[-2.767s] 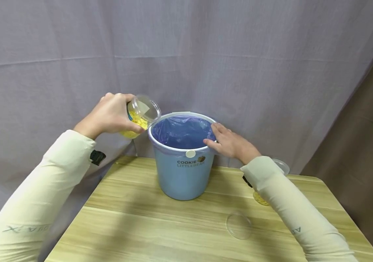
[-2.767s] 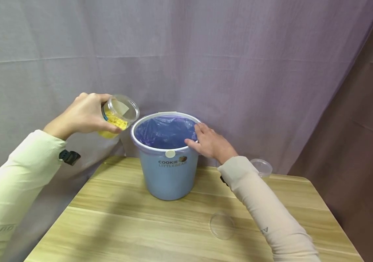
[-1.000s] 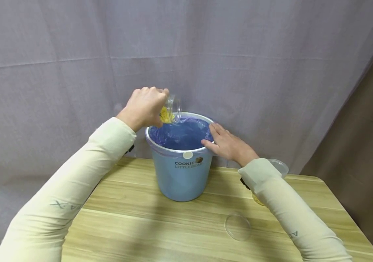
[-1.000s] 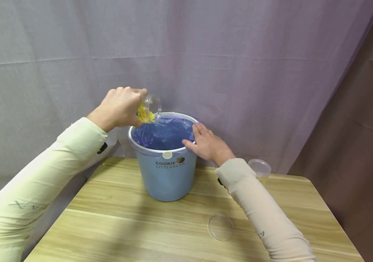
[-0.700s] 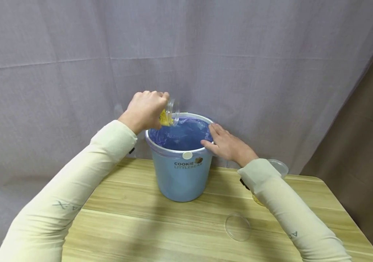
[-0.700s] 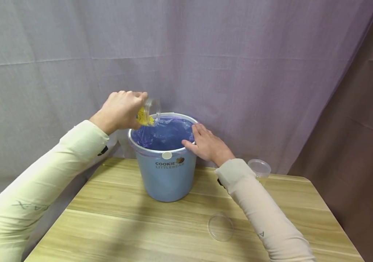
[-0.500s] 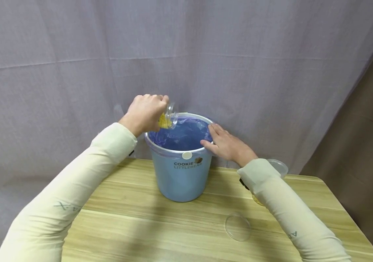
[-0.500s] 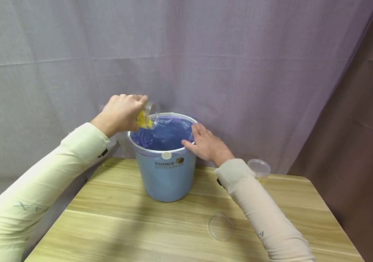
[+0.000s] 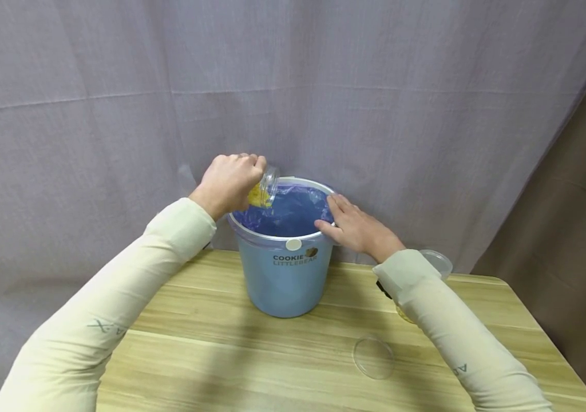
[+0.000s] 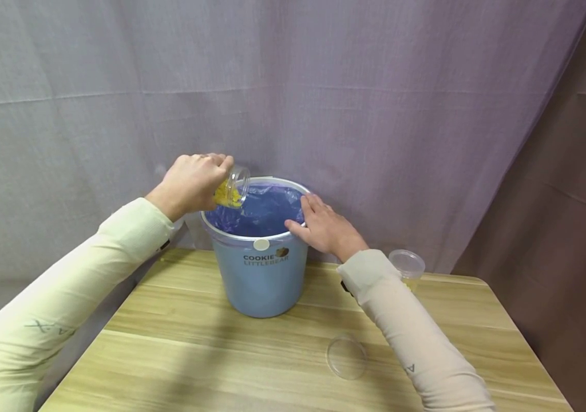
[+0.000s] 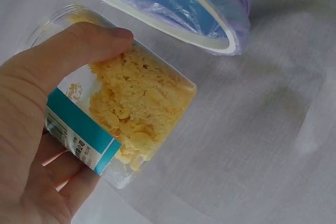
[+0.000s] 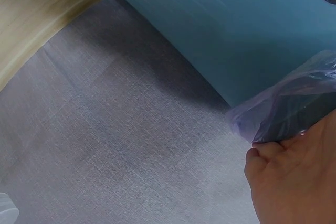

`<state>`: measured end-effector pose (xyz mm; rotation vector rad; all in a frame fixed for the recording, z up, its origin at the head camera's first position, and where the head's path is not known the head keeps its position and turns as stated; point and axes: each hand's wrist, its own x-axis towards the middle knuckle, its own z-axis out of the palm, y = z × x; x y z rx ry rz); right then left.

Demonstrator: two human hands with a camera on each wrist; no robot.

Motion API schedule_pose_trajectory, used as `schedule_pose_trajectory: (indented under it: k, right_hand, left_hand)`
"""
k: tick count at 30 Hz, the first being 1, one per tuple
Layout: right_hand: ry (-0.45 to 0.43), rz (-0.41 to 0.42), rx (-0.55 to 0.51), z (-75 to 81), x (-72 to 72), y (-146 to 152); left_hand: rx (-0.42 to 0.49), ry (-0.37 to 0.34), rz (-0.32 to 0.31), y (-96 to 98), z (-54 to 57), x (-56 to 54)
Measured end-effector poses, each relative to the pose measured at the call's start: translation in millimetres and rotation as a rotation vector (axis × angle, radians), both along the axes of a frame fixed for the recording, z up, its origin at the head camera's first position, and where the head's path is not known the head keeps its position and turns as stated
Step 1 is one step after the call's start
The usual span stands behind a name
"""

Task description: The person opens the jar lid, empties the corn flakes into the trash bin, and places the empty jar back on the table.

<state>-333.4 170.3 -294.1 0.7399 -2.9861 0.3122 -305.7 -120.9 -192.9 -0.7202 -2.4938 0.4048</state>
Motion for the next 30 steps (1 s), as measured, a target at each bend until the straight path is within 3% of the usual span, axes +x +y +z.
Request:
schedule_pose_trajectory:
  k: [30]
  right_hand:
    - [-0.013, -0.004, -0.005, 2.1, 0.3, -2.8]
  left_hand:
    - [-0.055, 0.052, -0.044, -1.4, -1.7, 1.2]
